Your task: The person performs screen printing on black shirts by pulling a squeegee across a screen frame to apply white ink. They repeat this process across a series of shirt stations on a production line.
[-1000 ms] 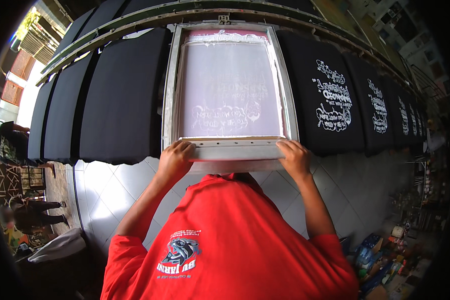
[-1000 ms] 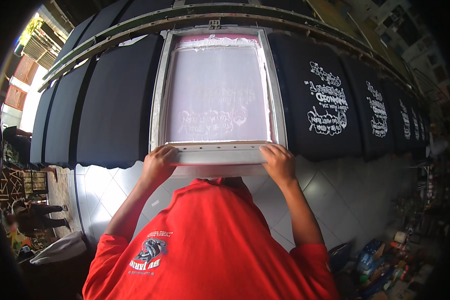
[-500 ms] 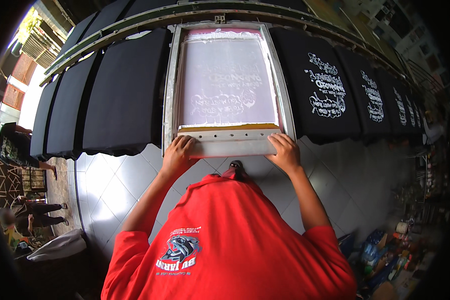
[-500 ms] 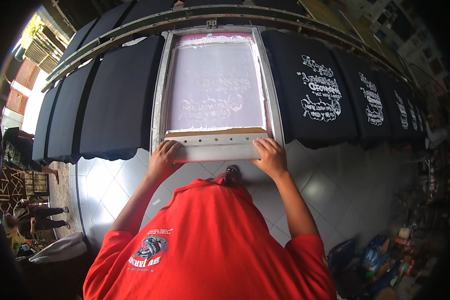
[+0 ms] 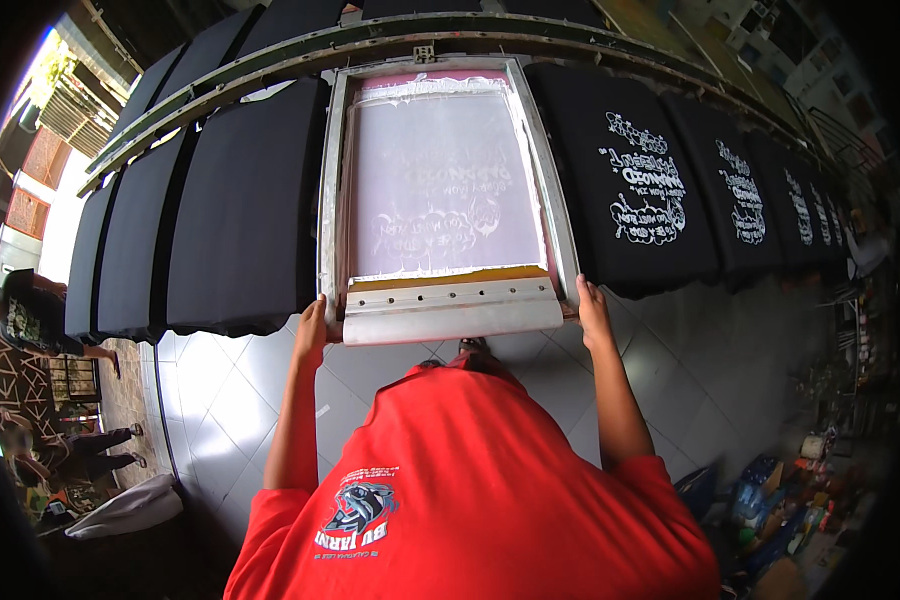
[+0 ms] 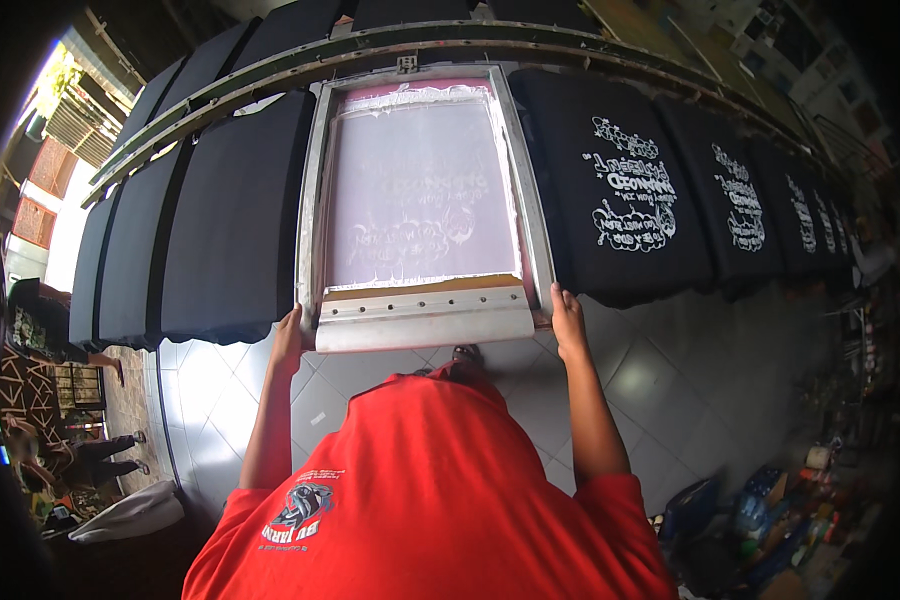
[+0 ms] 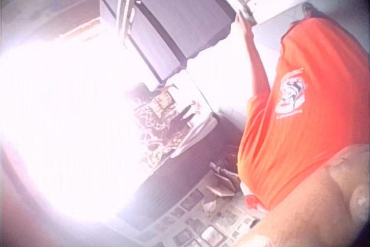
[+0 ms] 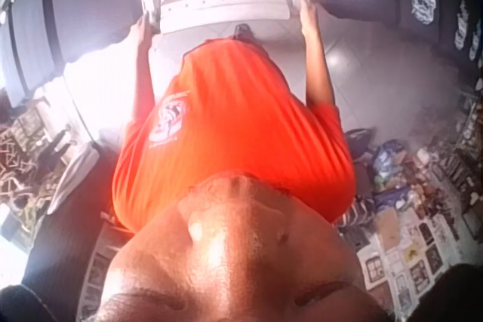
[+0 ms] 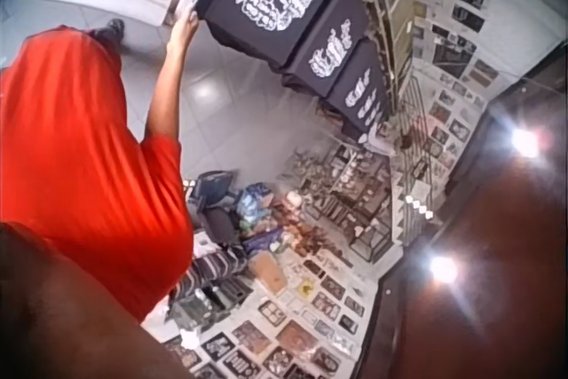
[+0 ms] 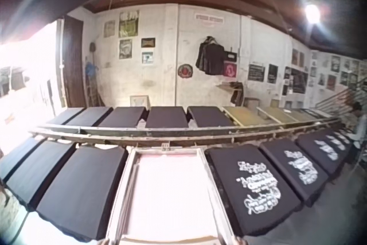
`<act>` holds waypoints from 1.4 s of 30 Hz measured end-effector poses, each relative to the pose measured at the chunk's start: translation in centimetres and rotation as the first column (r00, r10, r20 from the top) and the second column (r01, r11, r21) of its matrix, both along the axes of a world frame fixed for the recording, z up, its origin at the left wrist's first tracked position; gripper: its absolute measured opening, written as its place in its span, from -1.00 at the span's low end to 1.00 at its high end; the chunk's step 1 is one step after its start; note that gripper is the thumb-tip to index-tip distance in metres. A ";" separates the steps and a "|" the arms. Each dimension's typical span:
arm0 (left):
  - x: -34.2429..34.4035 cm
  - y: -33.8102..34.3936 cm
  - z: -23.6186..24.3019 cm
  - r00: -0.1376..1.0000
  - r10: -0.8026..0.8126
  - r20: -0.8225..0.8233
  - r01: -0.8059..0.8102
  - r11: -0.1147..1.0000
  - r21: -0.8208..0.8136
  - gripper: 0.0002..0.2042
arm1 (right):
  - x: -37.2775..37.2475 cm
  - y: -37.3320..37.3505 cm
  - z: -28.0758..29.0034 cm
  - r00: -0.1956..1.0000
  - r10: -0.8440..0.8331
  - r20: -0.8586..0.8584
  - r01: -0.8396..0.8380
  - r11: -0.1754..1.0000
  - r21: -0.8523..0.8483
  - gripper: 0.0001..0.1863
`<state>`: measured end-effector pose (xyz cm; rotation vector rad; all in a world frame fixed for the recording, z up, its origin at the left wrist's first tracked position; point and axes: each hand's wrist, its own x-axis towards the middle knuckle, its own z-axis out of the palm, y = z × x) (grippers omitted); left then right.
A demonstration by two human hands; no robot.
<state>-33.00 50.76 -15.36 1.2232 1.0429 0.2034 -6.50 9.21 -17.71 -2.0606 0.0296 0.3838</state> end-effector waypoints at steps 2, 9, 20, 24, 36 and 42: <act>0.1 0.9 -2.5 0.999 -0.013 -0.047 0.022 0.980 0.197 -0.58 | 0.4 1.0 -0.6 1.000 0.016 0.010 -0.016 1.000 -0.009 -0.54; 0.5 1.5 -3.4 0.998 -0.008 -0.062 0.027 0.949 0.314 -0.57 | 1.0 0.6 -3.2 0.968 -0.107 0.225 0.125 0.990 -0.067 -0.43; 0.8 2.6 -1.8 0.991 -0.111 -0.070 0.121 0.980 0.160 -0.66 | 3.8 0.3 -2.3 0.997 0.065 0.038 -0.067 0.997 0.034 -0.46; 0.6 2.7 -1.3 0.982 -0.105 -0.158 0.137 0.968 0.208 -0.64 | 3.2 2.8 1.1 0.989 0.053 0.137 -0.022 0.976 -0.219 -0.37; -6.8 9.3 1.9 0.999 -0.048 0.005 0.042 0.917 0.397 -0.70 | -5.8 9.6 6.9 0.964 0.034 0.264 0.044 0.957 -0.285 -0.33; -19.1 24.0 1.6 0.999 0.036 0.020 -0.041 0.903 0.428 -0.73 | -16.6 25.3 6.3 0.941 0.084 0.329 -0.024 0.983 -0.181 -0.42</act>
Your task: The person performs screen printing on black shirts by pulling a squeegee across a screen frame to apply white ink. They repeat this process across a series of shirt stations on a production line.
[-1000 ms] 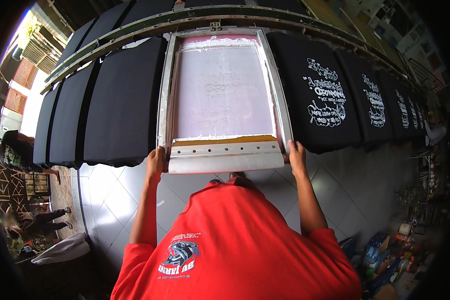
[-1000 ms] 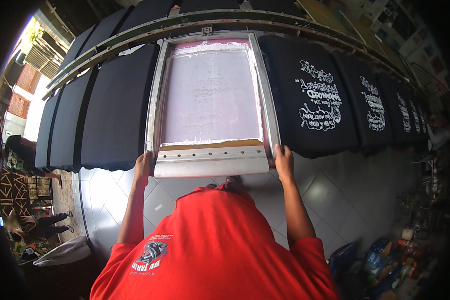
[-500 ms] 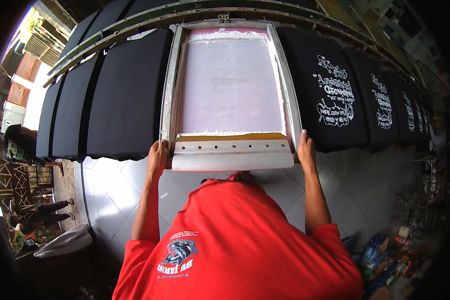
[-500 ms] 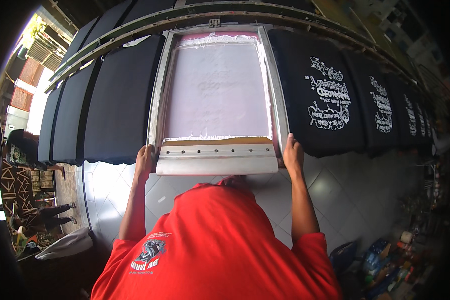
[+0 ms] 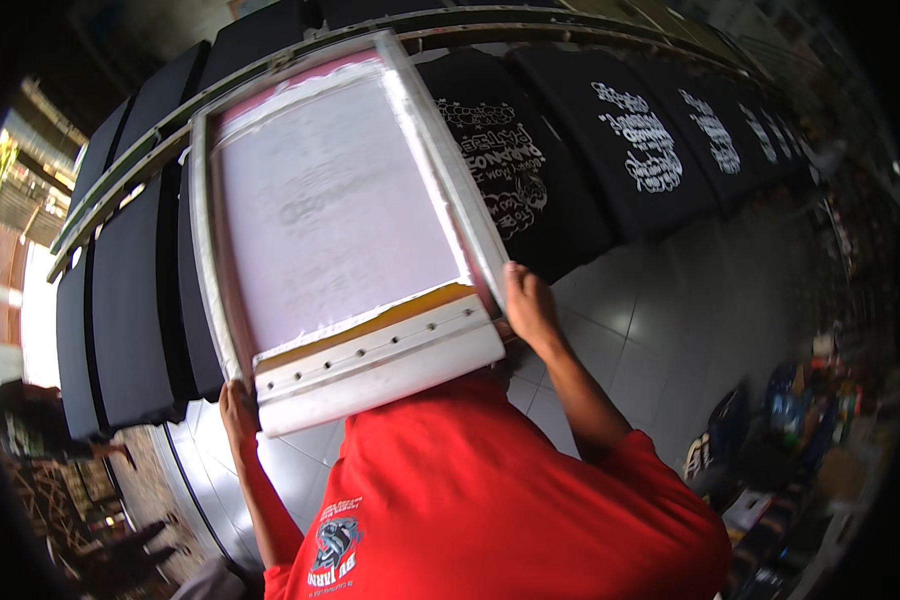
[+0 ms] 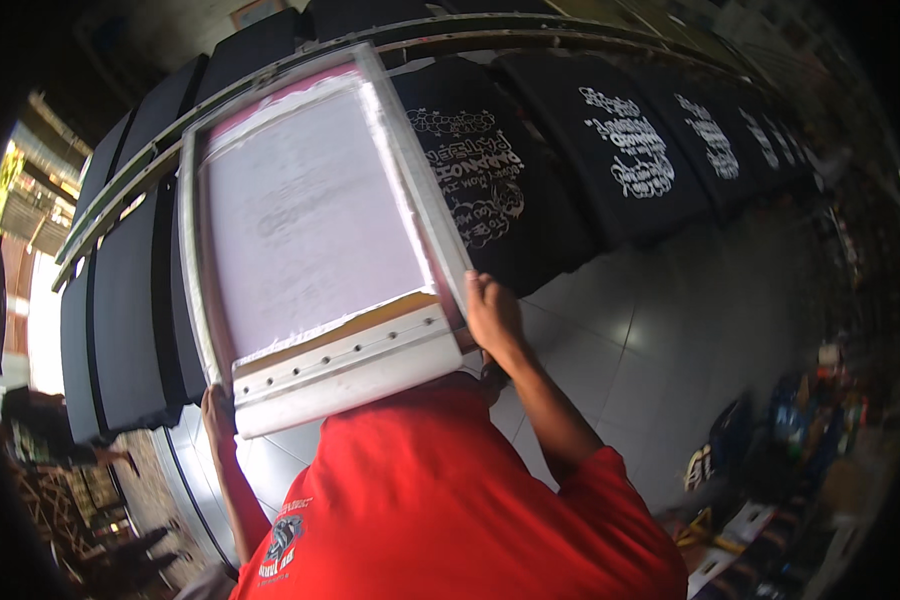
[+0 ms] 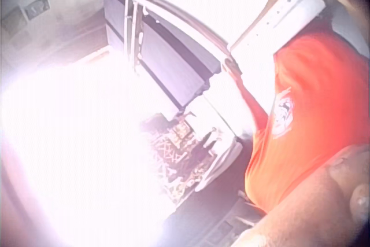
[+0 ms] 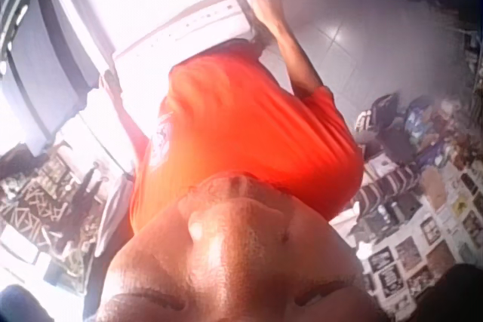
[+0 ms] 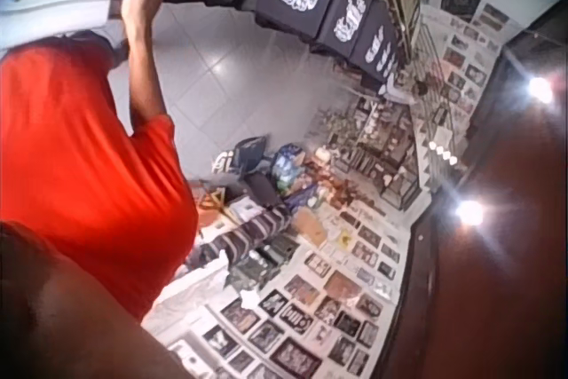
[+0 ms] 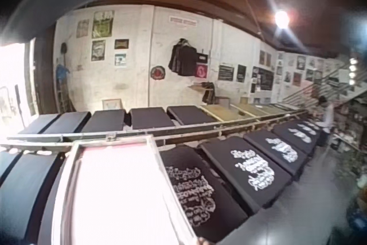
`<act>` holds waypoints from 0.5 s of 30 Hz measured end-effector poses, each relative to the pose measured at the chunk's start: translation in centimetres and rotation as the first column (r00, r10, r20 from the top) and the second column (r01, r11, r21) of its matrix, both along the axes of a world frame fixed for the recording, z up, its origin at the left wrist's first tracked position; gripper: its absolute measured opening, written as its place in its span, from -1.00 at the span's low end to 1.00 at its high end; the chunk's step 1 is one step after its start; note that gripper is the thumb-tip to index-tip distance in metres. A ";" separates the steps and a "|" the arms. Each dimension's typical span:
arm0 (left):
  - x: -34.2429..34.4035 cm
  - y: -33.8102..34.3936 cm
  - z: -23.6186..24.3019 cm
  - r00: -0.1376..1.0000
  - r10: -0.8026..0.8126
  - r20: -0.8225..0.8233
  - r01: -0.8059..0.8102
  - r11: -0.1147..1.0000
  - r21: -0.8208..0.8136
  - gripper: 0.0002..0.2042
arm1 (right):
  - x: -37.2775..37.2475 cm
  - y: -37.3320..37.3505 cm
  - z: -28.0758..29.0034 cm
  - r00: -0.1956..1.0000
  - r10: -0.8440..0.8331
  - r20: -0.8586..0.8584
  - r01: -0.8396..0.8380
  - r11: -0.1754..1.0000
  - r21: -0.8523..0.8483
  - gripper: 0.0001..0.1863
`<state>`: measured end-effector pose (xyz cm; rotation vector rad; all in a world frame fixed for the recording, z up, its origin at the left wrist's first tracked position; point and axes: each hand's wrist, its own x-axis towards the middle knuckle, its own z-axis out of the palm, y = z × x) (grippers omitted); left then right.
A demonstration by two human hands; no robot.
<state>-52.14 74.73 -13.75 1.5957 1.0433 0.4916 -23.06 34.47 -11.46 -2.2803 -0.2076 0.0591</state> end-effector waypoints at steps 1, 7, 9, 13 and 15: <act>-2.5 2.8 -0.7 0.999 -0.028 0.035 0.026 0.999 0.041 -0.68 | -2.0 2.7 -0.2 0.998 0.015 -0.053 -0.014 1.000 0.022 -0.41; -11.3 12.7 -2.7 0.997 -0.038 -0.063 0.045 0.991 0.127 -0.62 | -9.2 11.7 -1.7 0.988 0.034 -0.153 -0.035 0.999 -0.005 -0.43; -13.0 14.7 -3.4 0.993 -0.091 -0.069 0.100 0.986 0.132 -0.63 | -10.6 13.4 -2.2 0.990 0.045 -0.133 -0.048 0.999 -0.024 -0.43; -14.0 16.6 -4.8 0.993 -0.087 -0.085 0.094 0.992 0.082 -0.64 | -12.4 15.0 -3.0 0.998 0.056 0.010 -0.056 0.997 -0.052 -0.41; -13.2 16.2 -4.1 0.992 -0.108 -0.067 0.112 0.992 0.052 -0.68 | -12.7 15.0 -3.3 0.999 0.040 0.003 -0.040 0.997 -0.065 -0.40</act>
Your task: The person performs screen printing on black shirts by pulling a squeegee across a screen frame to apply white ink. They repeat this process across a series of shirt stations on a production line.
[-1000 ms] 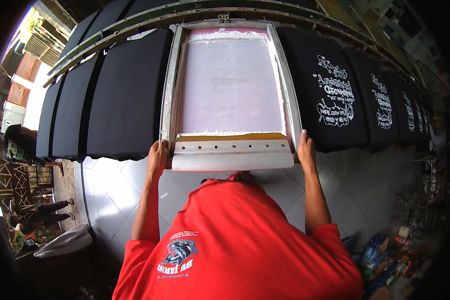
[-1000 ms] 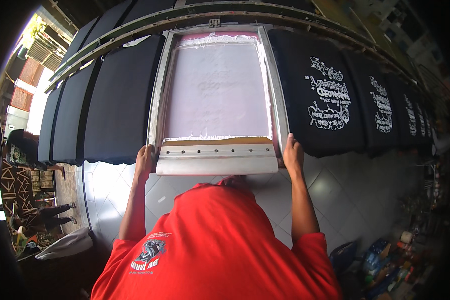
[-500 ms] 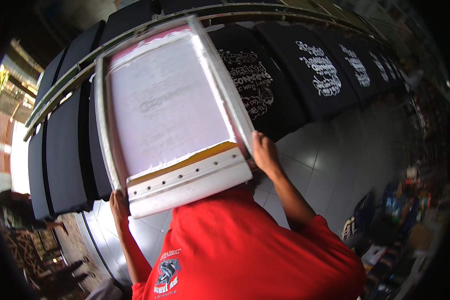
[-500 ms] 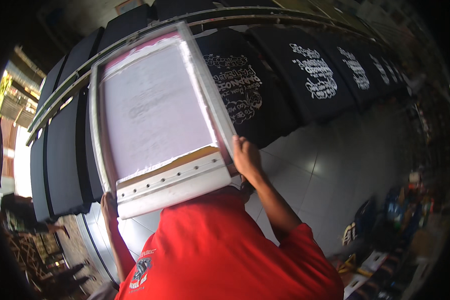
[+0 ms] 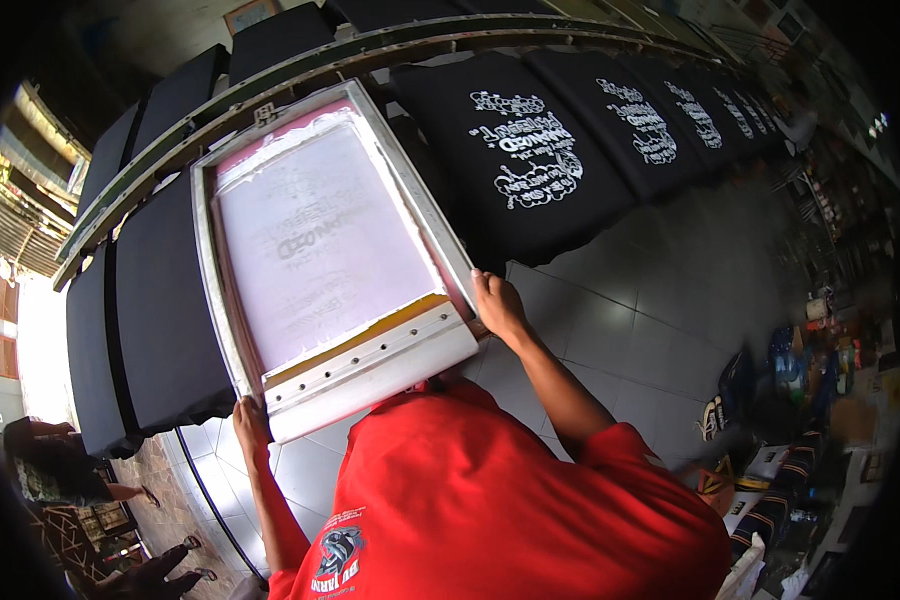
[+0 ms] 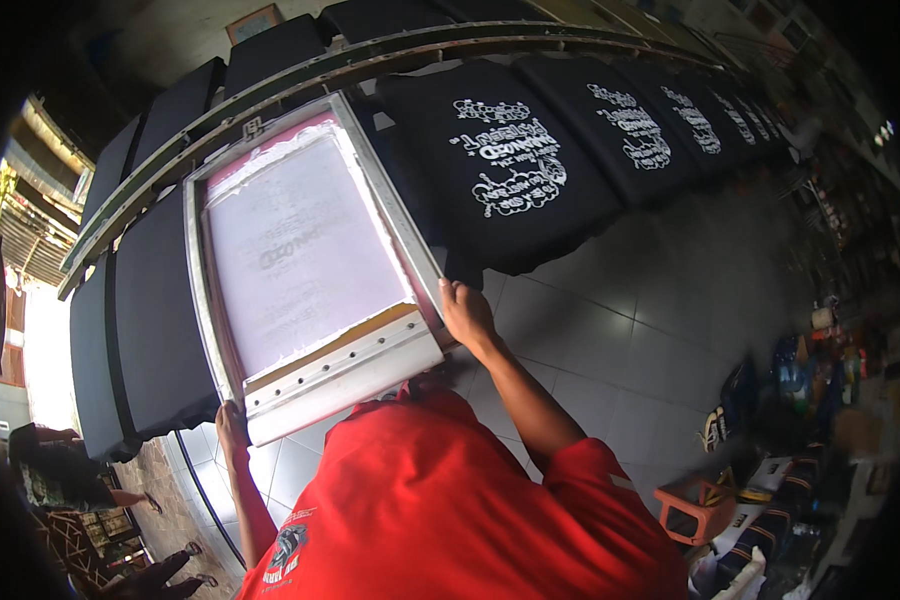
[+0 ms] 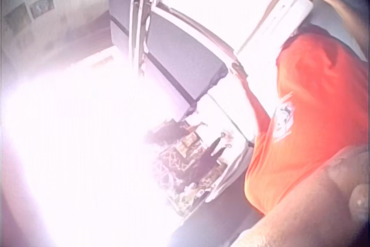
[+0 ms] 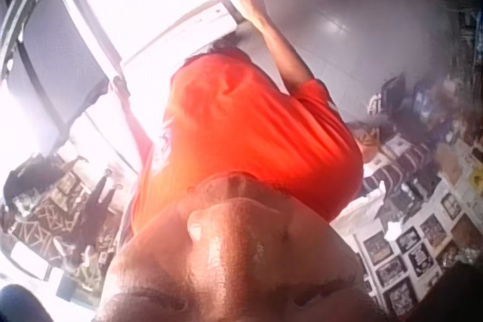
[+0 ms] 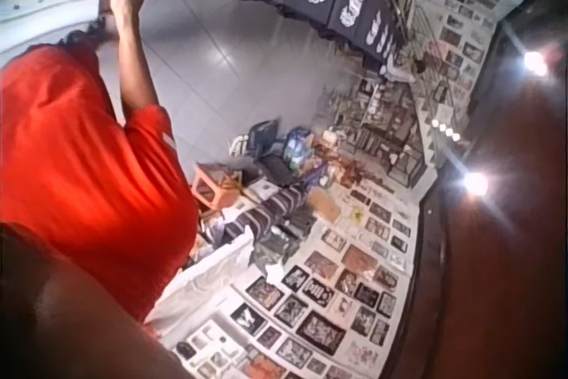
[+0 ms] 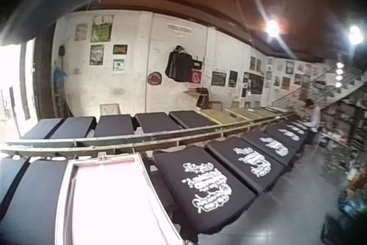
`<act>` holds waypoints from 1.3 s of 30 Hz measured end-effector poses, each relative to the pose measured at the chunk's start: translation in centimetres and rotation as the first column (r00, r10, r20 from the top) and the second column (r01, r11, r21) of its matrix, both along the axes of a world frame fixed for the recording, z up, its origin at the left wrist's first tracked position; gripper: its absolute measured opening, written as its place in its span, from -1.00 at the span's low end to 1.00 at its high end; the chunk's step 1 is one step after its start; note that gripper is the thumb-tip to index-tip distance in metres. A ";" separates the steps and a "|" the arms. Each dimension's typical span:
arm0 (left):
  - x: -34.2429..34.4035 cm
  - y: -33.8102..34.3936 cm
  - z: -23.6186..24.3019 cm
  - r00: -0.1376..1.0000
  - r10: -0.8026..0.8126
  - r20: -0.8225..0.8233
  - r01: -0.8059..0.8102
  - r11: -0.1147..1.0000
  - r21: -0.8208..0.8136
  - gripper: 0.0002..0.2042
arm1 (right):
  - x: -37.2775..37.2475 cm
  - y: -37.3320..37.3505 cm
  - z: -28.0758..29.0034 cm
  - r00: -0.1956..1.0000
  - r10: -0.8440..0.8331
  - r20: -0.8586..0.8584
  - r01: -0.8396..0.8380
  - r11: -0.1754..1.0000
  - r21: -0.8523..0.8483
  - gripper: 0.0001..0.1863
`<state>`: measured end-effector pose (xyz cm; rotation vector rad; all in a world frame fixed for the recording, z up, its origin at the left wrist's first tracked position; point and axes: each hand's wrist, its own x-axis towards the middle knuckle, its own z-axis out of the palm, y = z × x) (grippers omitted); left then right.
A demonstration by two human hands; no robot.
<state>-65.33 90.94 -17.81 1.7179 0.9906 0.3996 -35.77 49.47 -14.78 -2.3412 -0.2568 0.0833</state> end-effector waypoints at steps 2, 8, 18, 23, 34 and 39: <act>-1.0 1.6 -2.0 0.998 -0.058 -0.041 0.065 0.975 0.212 -0.69 | 0.0 0.9 -0.2 0.996 -0.044 -0.076 0.042 0.999 -0.023 -0.40; 1.7 0.3 1.3 0.998 -0.036 -0.043 0.036 0.999 0.017 -0.66 | 0.0 0.0 0.1 0.993 -0.082 -0.090 0.077 0.995 -0.057 -0.37; 3.4 0.8 3.0 0.995 -0.017 -0.103 0.017 1.000 -0.005 -0.57 | 0.7 1.3 1.2 0.993 -0.104 -0.052 0.099 0.991 -0.091 -0.37; 4.2 1.8 2.7 0.990 -0.057 -0.126 0.055 0.998 -0.014 -0.58 | 1.5 1.6 0.4 0.994 -0.108 0.004 0.108 0.991 -0.076 -0.38; 5.2 1.0 1.9 0.989 -0.042 -0.144 0.040 0.999 -0.018 -0.60 | 4.0 -0.4 -3.6 0.990 -0.132 0.047 0.134 0.990 -0.033 -0.42; 4.5 1.4 0.9 0.990 -0.030 -0.135 0.023 0.999 -0.048 -0.59 | 3.2 1.1 -1.4 0.992 -0.107 -0.066 0.099 0.989 -0.114 -0.41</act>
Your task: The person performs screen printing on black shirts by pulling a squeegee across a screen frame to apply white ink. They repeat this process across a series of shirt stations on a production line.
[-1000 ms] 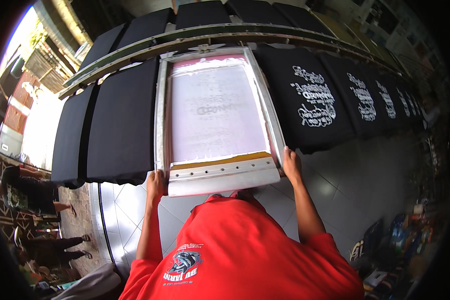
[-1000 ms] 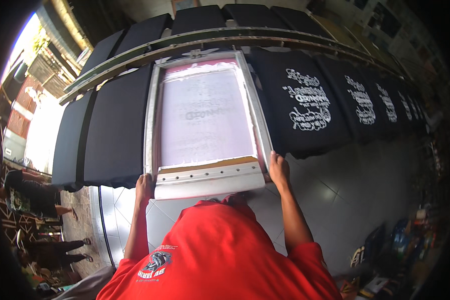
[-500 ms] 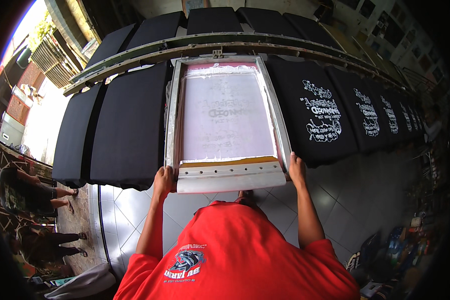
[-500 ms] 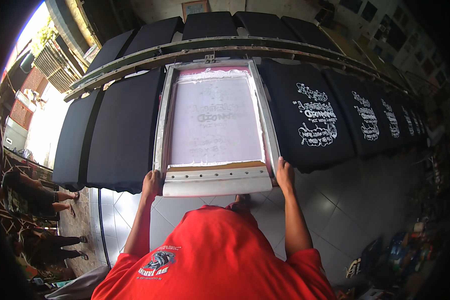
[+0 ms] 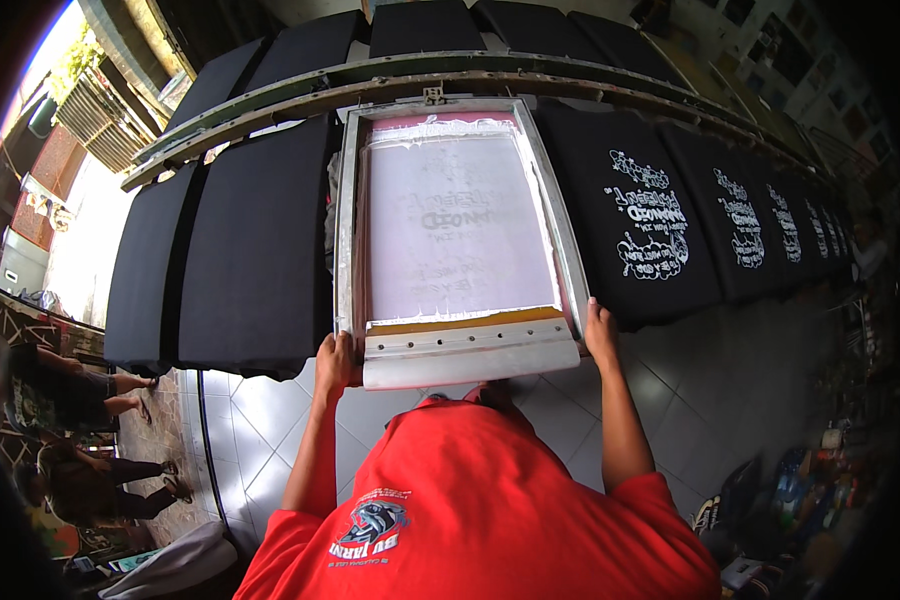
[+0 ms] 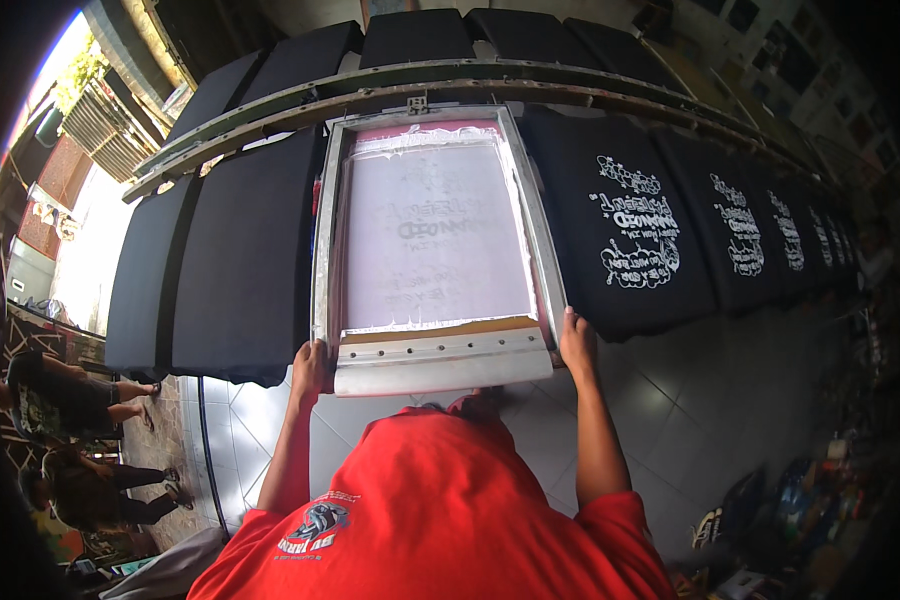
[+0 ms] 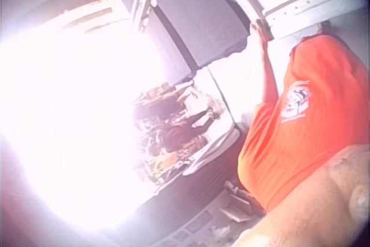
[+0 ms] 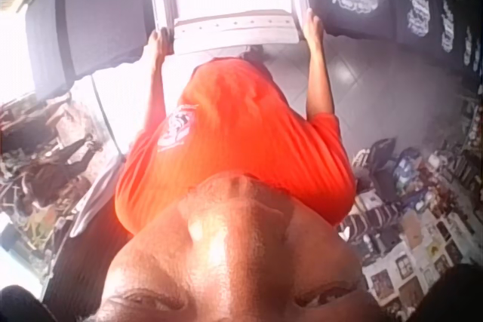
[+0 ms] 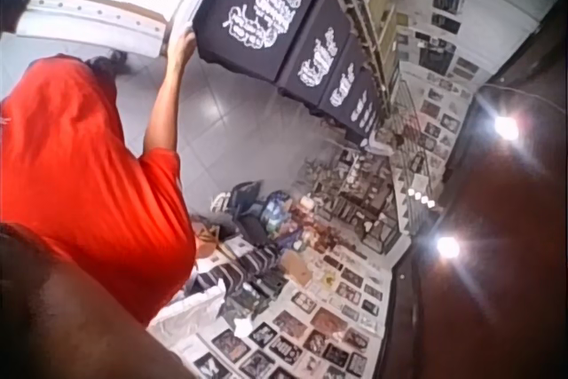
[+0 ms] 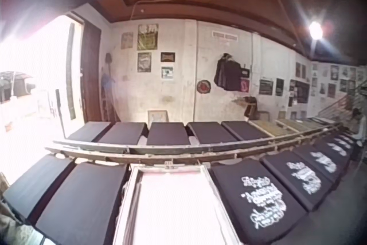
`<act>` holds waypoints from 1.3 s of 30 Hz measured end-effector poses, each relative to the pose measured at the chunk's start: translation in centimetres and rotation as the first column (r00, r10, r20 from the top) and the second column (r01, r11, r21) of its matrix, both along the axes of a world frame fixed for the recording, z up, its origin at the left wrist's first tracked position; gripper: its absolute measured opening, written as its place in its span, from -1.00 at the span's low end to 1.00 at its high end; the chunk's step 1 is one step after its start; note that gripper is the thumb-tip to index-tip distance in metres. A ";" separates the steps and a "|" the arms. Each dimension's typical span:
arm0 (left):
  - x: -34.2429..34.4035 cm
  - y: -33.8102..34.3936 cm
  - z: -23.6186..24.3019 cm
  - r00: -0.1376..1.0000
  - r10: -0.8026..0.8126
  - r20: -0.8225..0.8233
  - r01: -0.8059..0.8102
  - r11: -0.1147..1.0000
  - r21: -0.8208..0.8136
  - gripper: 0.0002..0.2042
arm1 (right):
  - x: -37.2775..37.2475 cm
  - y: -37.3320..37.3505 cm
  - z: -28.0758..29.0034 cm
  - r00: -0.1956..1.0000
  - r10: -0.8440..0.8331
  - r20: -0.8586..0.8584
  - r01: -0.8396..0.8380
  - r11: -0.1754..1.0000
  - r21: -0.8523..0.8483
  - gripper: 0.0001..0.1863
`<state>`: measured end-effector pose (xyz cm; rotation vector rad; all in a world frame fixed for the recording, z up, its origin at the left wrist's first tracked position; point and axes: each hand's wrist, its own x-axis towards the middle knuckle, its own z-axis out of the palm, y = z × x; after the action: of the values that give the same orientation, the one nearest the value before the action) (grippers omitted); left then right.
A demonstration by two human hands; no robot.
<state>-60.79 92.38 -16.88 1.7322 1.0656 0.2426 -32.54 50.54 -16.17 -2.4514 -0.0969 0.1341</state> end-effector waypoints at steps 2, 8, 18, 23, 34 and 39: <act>0.1 -0.2 -0.5 0.999 -0.001 0.040 0.001 1.000 -0.013 -0.63 | -0.3 0.4 0.4 1.000 0.003 0.030 -0.002 0.999 -0.040 -0.39; 0.5 0.1 -1.2 0.996 0.012 0.085 -0.003 0.994 -0.109 -0.66 | 0.2 1.0 0.8 1.000 0.012 -0.023 -0.013 0.997 -0.071 -0.35; -2.4 -1.0 0.5 0.948 0.136 0.287 0.003 0.899 -0.437 -0.61 | -0.6 -4.0 0.2 0.995 0.081 -0.052 -0.063 0.958 0.280 -0.43; -1.5 -2.3 -2.4 0.914 0.203 0.351 -0.163 0.977 -0.139 -0.73 | -2.5 -4.2 -2.7 0.978 0.143 -0.154 -0.082 0.934 0.349 -0.41; -1.0 -3.1 -1.5 0.912 0.244 0.330 -0.228 0.970 -0.086 -0.73 | -6.2 -0.5 8.2 0.523 0.734 0.433 -0.740 0.643 -0.195 -0.40; -0.6 -3.6 -0.6 0.915 0.244 0.322 -0.223 0.969 -0.104 -0.74 | -6.4 1.4 7.8 0.452 0.851 0.269 -0.751 0.525 -0.399 -0.40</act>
<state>-61.39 88.76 -17.50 1.4393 1.0139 0.6239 -38.91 51.93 -8.36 -2.3761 -1.5716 -0.0058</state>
